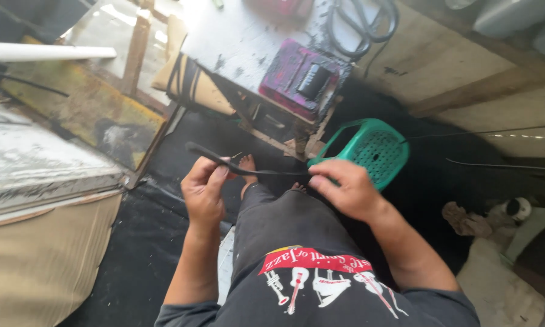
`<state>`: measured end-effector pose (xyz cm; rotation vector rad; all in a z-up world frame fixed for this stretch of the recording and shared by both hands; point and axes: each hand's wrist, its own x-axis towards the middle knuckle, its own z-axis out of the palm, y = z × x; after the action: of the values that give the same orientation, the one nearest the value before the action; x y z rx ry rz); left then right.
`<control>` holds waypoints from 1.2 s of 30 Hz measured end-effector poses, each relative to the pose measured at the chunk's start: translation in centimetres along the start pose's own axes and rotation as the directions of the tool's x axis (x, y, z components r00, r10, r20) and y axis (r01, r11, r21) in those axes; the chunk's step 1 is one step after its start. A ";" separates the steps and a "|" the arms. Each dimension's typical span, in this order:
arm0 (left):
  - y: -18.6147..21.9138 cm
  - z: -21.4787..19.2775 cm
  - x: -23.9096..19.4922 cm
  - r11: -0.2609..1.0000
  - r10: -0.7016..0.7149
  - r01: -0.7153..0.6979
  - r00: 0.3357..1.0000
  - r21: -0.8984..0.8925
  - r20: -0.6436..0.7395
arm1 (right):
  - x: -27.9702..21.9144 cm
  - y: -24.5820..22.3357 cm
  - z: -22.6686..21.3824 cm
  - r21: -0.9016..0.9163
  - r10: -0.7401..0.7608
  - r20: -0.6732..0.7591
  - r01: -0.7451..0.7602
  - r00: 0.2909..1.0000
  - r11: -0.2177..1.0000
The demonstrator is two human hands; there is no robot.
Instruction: Dyeing long leather strips by pulling them through a guide and hanging them on a line to dry using clothespins.
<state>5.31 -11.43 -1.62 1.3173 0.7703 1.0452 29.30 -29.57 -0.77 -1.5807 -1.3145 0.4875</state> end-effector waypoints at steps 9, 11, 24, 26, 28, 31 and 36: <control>1.7 -1.2 -1.1 0.980 -0.192 0.194 0.981 0.044 -0.041 | 14.6 5.0 -10.8 -0.643 -0.275 -0.035 0.189 0.961 0.742; 0.0 -1.5 -0.9 0.980 -0.193 0.198 0.973 0.031 -0.123 | 16.4 8.7 -11.3 -0.736 -0.174 -0.037 0.091 0.984 0.671; 0.6 -2.5 0.1 0.948 -0.301 0.271 0.934 -0.168 -0.192 | 17.9 13.3 -15.7 -0.882 0.026 -0.051 -0.057 0.998 0.468; 0.7 -2.7 0.3 0.949 -0.298 0.267 0.934 -0.171 -0.195 | 16.2 12.2 -16.2 -0.799 0.106 -0.100 -0.143 0.989 0.584; 0.7 -2.7 0.5 0.949 -0.295 0.262 0.935 -0.176 -0.196 | 14.3 10.6 -16.7 -0.698 0.192 -0.137 -0.232 0.972 0.677; 0.6 -2.7 0.7 0.948 -0.257 0.213 0.950 -0.235 -0.176 | 10.9 8.2 -17.1 -0.581 0.285 -0.278 -0.397 0.917 0.711; 0.1 -3.0 0.6 0.999 -0.025 0.030 0.987 0.029 -0.160 | 4.6 5.9 -16.5 -0.267 0.350 -0.337 -0.445 0.874 0.855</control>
<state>2.79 -9.73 -1.84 1.2565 0.9262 1.1303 46.98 -31.96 2.63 -2.1478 -0.8786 0.2810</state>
